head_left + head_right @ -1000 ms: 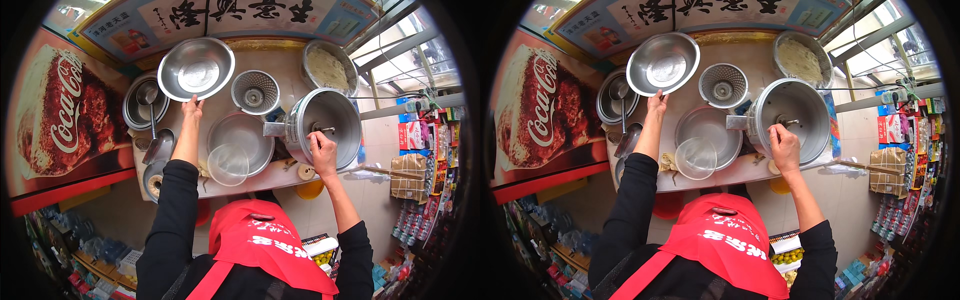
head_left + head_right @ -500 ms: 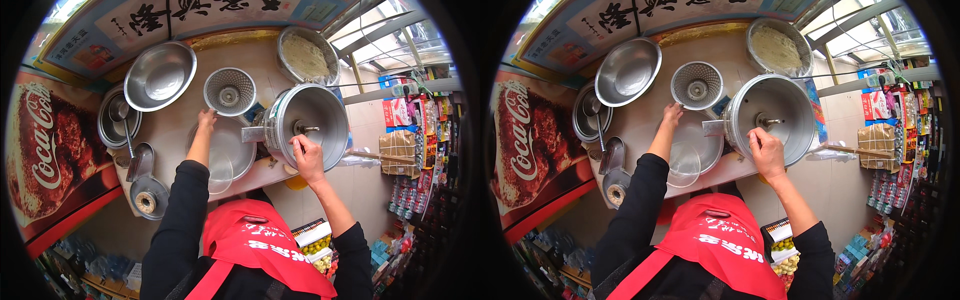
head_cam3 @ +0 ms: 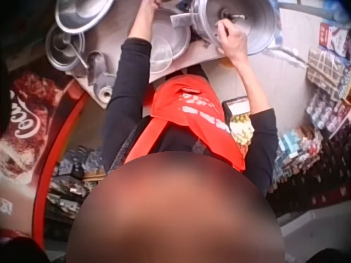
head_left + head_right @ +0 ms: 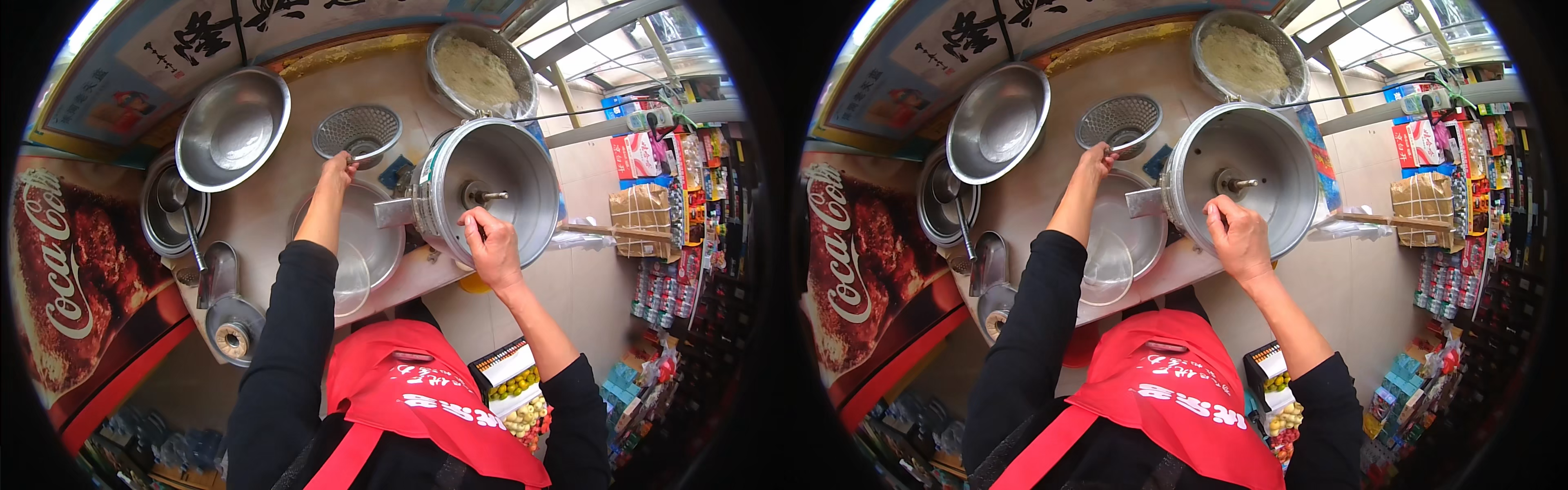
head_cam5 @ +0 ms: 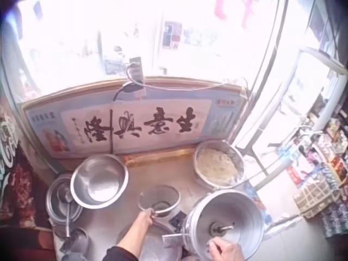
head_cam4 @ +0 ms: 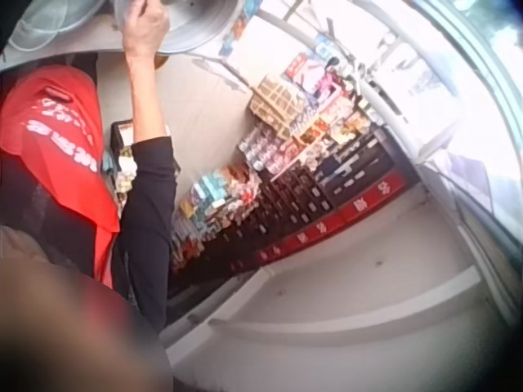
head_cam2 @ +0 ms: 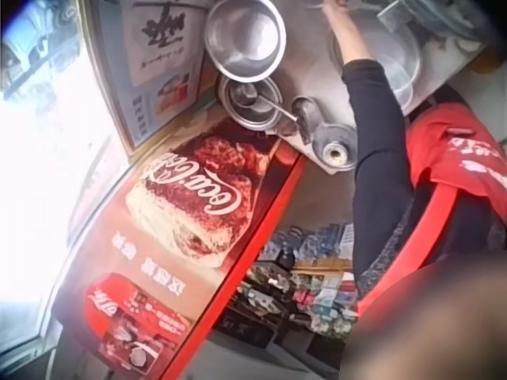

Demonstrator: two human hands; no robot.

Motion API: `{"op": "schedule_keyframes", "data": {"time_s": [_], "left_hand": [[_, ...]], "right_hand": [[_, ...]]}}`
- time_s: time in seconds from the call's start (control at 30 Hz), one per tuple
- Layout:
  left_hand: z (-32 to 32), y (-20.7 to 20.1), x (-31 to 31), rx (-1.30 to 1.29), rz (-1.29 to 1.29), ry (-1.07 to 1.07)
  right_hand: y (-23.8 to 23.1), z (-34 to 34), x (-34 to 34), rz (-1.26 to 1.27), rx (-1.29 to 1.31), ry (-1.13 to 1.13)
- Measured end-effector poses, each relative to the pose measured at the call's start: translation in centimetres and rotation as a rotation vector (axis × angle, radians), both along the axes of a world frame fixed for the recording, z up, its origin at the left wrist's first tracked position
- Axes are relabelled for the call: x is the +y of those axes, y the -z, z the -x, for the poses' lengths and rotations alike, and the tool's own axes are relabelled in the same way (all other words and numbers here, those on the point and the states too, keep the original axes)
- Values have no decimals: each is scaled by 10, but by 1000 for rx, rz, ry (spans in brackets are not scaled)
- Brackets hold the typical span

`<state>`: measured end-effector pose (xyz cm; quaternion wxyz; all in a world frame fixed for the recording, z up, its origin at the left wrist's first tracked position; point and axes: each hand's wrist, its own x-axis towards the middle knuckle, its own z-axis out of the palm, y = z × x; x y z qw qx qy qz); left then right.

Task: The person assembles a food processor by placing a plastic bag into the grinding chamber, inserting the grinding disc, and securing the lid. They then use a wrench to tighten the central nut and clean the exterior of the machine with a blue cloth.

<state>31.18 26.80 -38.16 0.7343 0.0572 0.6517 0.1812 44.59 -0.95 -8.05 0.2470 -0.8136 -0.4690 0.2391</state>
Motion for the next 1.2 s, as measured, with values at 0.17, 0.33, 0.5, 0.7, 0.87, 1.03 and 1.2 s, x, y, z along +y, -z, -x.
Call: {"op": "schedule_keyframes", "data": {"time_s": [0.17, 0.33, 0.5, 0.7, 0.87, 1.03, 1.2], "left_hand": [[58, -15, -51, -160, -186, -28], [123, -36, -99, -262, -323, 1], [169, -49, -140, -302, -379, -14], [209, -56, -181, -209, -450, -29], [237, -69, -210, -190, -468, -72], [241, -66, -233, -137, -422, -91], [198, -36, -246, 206, -468, 5]], "right_hand": [[2, 0, 0, -39, -24, -9], [6, -1, -2, -73, -26, -20], [8, -1, -2, -120, -37, -29], [12, -2, -4, -135, -56, -19], [16, -2, -5, -257, -83, -53], [15, -1, -5, -257, -142, -89], [12, -1, -5, -236, -115, -103]]}}
